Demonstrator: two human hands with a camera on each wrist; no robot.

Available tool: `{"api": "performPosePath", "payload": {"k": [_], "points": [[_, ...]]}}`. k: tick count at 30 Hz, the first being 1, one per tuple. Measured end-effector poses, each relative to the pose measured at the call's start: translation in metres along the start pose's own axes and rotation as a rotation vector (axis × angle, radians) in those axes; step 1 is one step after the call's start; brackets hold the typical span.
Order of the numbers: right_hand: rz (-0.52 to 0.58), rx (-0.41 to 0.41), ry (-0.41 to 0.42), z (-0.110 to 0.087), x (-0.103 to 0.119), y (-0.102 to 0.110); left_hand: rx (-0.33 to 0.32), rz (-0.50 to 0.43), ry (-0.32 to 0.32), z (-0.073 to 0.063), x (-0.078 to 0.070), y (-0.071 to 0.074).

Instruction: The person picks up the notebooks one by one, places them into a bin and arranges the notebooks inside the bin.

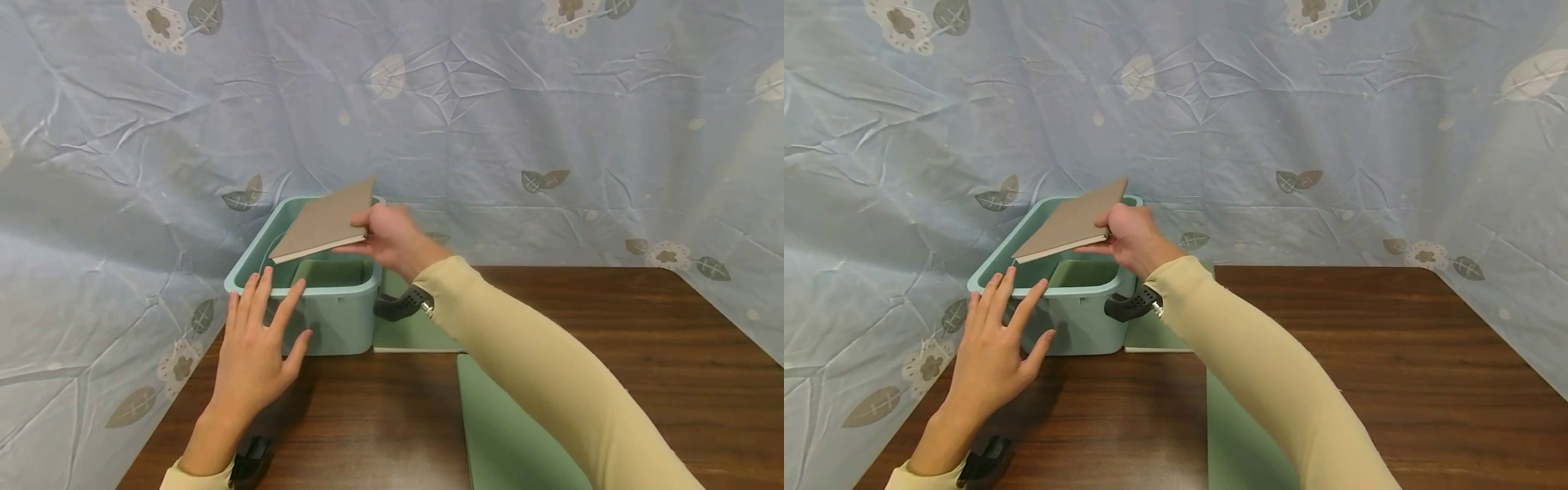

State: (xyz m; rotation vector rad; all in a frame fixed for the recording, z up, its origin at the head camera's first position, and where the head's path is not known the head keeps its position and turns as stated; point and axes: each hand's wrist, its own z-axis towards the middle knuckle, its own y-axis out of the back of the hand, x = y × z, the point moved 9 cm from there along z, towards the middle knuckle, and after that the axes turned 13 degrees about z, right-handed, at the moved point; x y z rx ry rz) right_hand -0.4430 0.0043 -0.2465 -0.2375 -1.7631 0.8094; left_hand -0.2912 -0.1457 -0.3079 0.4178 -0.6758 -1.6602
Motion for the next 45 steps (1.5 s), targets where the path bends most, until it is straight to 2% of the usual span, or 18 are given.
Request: {"api": "performPosePath", "payload": {"k": [8, 15, 27, 33, 45], "points": [[-0.006, -0.037, -0.021, 0.005, -0.015, 0.002, 0.004, 0.001, 0.003, 0.0, 0.001, 0.001], [-0.083, -0.058, -0.051, 0.009, -0.027, 0.006, -0.007, 0.004, -0.006, 0.0, 0.0, 0.002], [-0.205, -0.125, -0.088, 0.011, -0.032, 0.008, -0.001, 0.004, -0.002, -0.002, 0.002, 0.001], [-0.259, -0.11, -0.088, 0.01, -0.031, 0.008, -0.006, 0.008, -0.006, -0.002, 0.001, 0.001], [-0.191, -0.05, -0.12, 0.008, -0.031, 0.009, -0.011, 0.01, -0.013, -0.001, 0.0, 0.001]]}}
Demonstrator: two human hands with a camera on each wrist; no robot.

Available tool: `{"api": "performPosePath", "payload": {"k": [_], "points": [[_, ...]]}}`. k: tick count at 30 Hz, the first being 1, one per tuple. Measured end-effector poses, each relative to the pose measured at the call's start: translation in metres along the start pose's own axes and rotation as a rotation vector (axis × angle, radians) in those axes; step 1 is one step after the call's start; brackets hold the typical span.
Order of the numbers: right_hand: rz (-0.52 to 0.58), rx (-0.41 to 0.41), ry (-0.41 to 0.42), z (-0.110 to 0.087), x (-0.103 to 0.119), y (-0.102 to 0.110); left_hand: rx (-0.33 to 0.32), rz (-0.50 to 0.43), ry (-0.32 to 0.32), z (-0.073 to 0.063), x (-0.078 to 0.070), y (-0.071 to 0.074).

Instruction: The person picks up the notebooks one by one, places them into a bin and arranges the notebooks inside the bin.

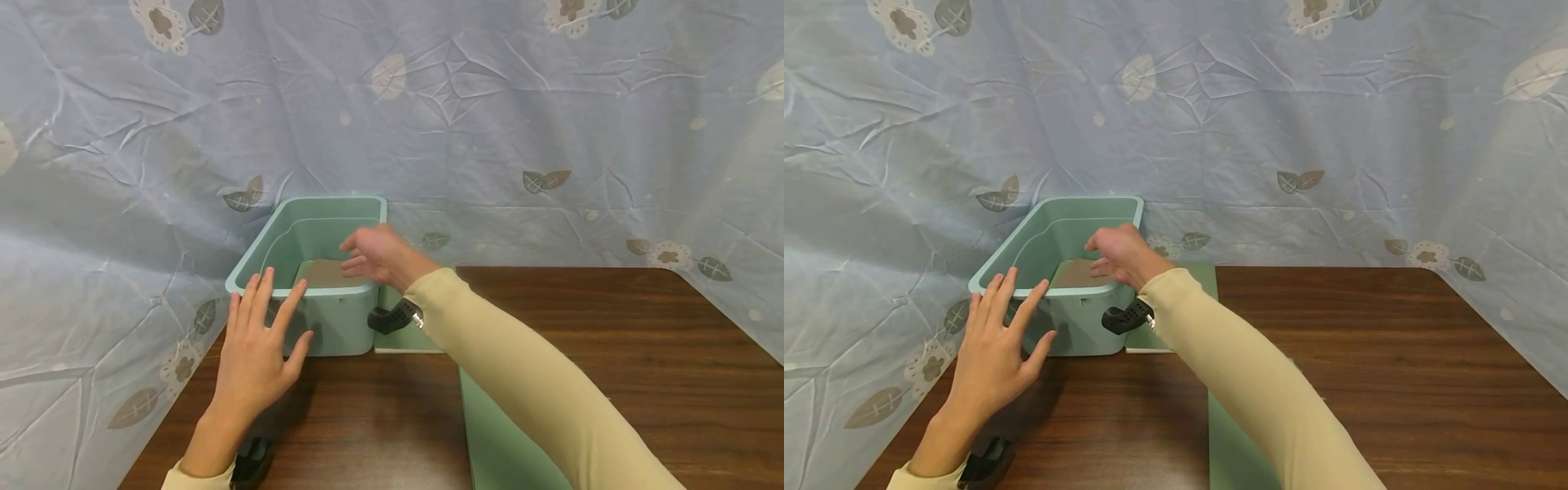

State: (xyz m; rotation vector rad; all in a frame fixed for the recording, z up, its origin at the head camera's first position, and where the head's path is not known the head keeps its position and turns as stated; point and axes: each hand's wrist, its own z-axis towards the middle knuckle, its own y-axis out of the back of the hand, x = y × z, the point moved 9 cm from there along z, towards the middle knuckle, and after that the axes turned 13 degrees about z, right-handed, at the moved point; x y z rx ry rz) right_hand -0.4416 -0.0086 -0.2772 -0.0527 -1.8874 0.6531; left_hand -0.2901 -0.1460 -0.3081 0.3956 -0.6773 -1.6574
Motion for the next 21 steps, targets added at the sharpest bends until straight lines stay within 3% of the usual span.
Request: {"api": "performPosePath", "payload": {"k": [10, 14, 21], "points": [[-0.198, 0.128, 0.082, -0.01, 0.003, -0.009, 0.009, -0.002, 0.004, -0.002, -0.001, -0.001], [-0.502, 0.173, 0.195, -0.02, 0.012, -0.013, 0.006, -0.001, 0.0, -0.001, -0.001, -0.001], [-1.35, 0.235, 0.459, -0.04, 0.019, -0.014, 0.005, 0.002, -0.007, 0.0, -0.001, -0.002]]}}
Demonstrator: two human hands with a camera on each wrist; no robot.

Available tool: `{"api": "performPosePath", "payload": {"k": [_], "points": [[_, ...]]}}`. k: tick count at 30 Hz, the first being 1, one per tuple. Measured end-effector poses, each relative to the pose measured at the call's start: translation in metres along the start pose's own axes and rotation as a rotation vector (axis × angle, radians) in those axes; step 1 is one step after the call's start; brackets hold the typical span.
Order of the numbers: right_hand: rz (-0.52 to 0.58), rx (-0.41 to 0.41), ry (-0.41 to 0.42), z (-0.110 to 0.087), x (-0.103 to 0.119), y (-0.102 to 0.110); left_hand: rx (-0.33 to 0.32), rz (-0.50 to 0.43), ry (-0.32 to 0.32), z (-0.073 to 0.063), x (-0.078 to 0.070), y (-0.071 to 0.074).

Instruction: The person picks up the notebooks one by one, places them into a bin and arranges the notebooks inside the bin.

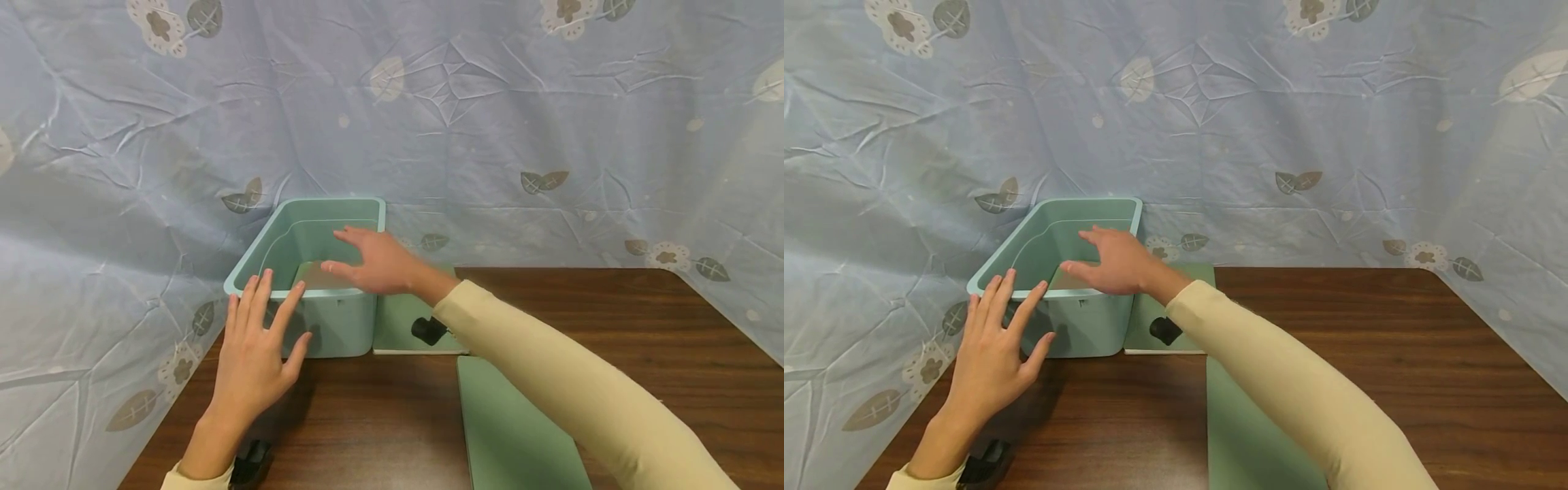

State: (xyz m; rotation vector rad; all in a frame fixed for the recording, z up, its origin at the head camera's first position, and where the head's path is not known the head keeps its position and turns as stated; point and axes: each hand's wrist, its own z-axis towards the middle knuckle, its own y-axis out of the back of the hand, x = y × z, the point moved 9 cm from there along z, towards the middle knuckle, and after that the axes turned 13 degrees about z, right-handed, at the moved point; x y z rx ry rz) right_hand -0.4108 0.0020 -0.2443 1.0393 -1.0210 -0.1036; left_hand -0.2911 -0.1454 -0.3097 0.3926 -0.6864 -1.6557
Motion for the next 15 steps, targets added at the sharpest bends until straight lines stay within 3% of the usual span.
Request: {"api": "performPosePath", "payload": {"k": [2, 5, 10, 15], "points": [[-0.178, 0.042, 0.028, -0.007, -0.002, -0.002, -0.002, 0.002, -0.001, 0.0, 0.0, 0.0], [-0.313, 0.091, 0.016, -0.018, -0.009, -0.004, -0.005, 0.005, -0.002, 0.0, 0.0, 0.0], [-0.386, 0.105, -0.031, -0.03, -0.024, 0.002, -0.004, 0.007, 0.0, 0.0, 0.0, -0.001], [-0.387, 0.086, -0.024, -0.037, -0.029, 0.013, -0.004, 0.011, 0.003, 0.0, 0.0, -0.001]]}}
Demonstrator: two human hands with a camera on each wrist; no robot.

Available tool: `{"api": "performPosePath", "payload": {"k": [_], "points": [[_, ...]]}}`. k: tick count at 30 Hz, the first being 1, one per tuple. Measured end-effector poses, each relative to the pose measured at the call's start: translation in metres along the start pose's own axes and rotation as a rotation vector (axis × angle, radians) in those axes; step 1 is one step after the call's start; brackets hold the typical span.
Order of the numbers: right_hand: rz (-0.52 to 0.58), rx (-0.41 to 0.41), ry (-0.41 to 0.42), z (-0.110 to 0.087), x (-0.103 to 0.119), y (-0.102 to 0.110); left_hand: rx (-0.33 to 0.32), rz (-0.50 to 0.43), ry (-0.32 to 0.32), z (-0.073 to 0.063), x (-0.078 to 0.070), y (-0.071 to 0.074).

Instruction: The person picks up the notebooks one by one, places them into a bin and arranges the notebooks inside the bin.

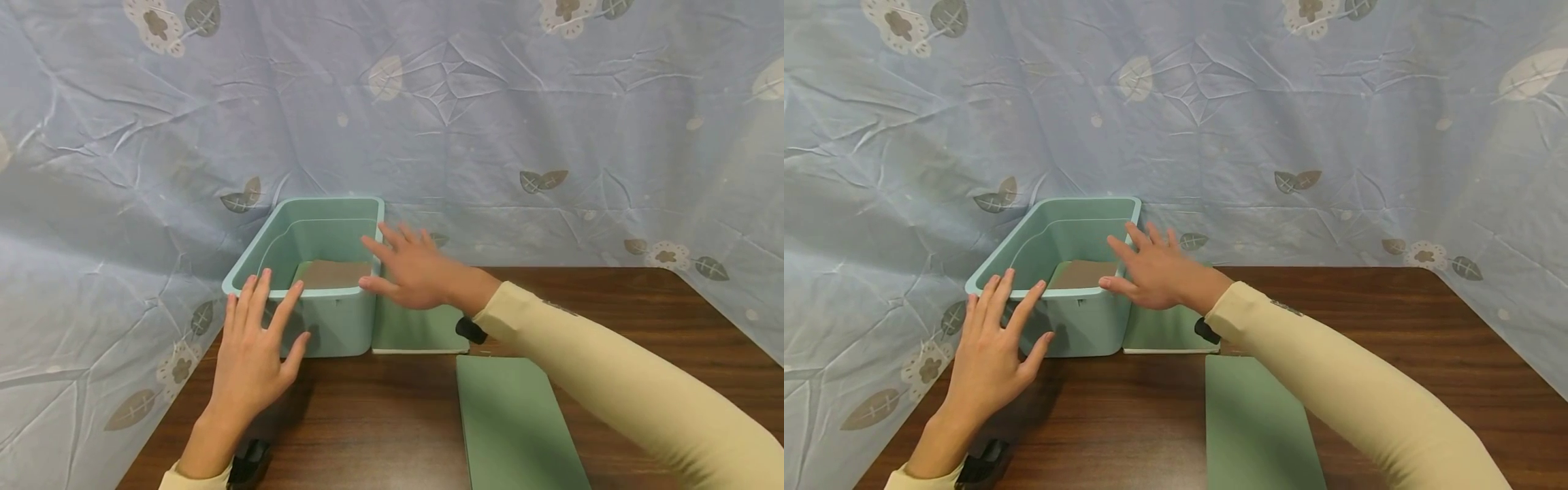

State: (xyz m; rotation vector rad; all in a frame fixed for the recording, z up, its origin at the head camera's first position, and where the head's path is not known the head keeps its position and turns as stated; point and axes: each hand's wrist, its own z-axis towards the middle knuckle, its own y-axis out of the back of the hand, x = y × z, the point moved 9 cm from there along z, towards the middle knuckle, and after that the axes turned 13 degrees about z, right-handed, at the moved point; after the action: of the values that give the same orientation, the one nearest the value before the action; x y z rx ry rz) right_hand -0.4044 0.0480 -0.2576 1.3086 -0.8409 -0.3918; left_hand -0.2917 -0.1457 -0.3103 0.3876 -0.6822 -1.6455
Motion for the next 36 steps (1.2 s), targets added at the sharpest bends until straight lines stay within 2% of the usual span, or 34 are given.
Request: {"api": "performPosePath", "payload": {"k": [7, 13, 18, 23, 30, 36], "points": [[-0.024, -0.019, 0.03, -0.005, -0.005, 0.005, 0.003, -0.006, 0.005, 0.0, 0.001, 0.0], [0.002, -0.066, 0.021, -0.01, -0.024, 0.007, 0.001, -0.006, 0.003, 0.001, 0.001, 0.0], [0.021, -0.077, -0.017, -0.019, -0.051, -0.001, 0.007, -0.003, 0.002, 0.0, 0.001, -0.001], [0.033, -0.066, -0.094, -0.029, -0.089, -0.008, 0.007, -0.004, 0.003, -0.001, 0.002, -0.001], [0.104, -0.066, -0.208, -0.051, -0.142, -0.003, 0.02, -0.006, 0.008, -0.001, 0.003, -0.003], [0.189, -0.079, -0.241, -0.063, -0.163, 0.005, 0.03, -0.004, 0.014, -0.001, 0.003, -0.003]]}}
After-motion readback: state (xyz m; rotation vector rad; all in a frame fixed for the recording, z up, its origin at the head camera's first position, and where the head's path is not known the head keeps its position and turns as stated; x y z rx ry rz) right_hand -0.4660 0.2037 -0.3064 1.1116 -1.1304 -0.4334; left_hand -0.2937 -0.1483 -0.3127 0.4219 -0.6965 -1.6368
